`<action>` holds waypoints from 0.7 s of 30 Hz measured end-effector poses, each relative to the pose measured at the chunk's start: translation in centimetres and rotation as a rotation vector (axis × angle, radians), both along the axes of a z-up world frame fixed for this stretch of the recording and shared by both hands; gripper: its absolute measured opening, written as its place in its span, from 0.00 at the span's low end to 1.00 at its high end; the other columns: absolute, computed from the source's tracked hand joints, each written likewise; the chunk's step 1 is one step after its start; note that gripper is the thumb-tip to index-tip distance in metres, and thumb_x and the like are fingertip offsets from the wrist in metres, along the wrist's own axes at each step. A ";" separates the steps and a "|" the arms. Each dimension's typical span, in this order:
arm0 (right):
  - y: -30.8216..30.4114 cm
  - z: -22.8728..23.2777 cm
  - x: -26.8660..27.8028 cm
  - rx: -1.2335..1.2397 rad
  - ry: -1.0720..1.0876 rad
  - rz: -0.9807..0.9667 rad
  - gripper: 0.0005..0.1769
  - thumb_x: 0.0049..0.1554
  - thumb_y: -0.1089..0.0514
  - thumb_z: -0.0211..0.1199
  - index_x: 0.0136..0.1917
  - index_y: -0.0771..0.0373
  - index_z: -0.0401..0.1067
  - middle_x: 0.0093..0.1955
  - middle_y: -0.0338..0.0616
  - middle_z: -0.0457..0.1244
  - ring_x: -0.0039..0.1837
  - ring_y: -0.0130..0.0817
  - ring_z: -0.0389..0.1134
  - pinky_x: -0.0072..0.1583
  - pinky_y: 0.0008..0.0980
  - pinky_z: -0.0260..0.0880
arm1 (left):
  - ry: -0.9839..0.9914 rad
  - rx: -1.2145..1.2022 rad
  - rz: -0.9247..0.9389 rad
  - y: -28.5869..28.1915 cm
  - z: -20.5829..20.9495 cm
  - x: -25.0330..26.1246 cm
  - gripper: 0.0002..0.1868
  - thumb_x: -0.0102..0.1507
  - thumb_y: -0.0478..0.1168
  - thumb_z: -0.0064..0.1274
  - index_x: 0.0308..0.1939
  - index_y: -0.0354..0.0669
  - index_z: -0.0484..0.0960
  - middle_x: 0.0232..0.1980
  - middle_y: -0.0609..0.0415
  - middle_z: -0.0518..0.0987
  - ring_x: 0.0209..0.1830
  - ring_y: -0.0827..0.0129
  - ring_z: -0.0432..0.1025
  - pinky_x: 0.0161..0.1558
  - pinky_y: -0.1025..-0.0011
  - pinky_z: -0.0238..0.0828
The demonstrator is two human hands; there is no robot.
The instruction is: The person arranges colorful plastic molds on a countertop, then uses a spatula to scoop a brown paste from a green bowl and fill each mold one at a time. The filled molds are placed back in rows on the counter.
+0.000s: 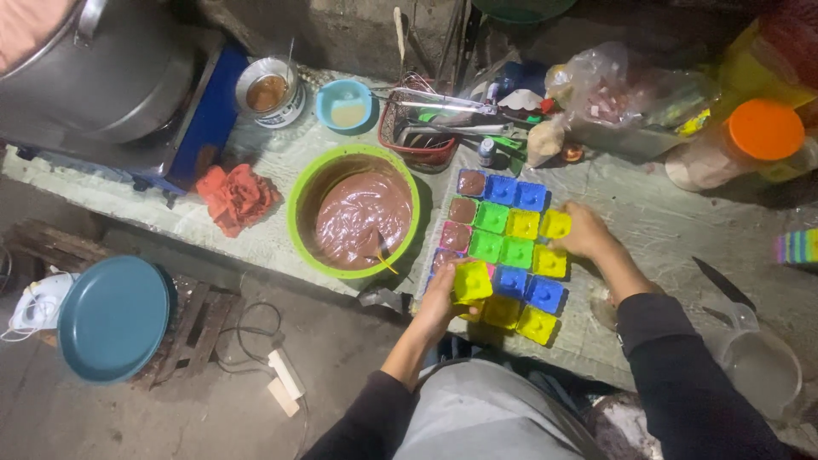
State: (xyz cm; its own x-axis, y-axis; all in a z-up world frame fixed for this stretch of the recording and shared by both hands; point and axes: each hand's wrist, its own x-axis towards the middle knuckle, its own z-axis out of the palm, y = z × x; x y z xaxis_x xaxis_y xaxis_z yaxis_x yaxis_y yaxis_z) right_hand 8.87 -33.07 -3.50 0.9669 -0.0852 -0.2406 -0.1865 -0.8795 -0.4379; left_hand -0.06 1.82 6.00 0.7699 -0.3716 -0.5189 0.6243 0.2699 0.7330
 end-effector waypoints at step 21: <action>5.2 5.9 -8.5 0.101 -0.350 -0.205 0.28 0.54 0.51 0.69 0.65 0.63 0.72 0.62 0.62 0.64 0.65 0.62 0.64 0.64 0.53 0.63 | 0.038 -0.030 -0.039 -0.9 -0.2 0.3 0.25 0.72 0.53 0.32 0.71 0.50 0.66 0.64 0.51 0.75 0.54 0.62 0.74 0.41 0.64 0.76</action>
State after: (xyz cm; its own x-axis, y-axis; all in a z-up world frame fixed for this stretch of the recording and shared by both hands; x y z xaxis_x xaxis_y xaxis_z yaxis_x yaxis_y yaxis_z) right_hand 0.33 -27.91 2.44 0.9573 -0.2770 0.0825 -0.1776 -0.7889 -0.5883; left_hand 0.29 0.91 5.75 0.7342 -0.4172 -0.5356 0.6622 0.2662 0.7005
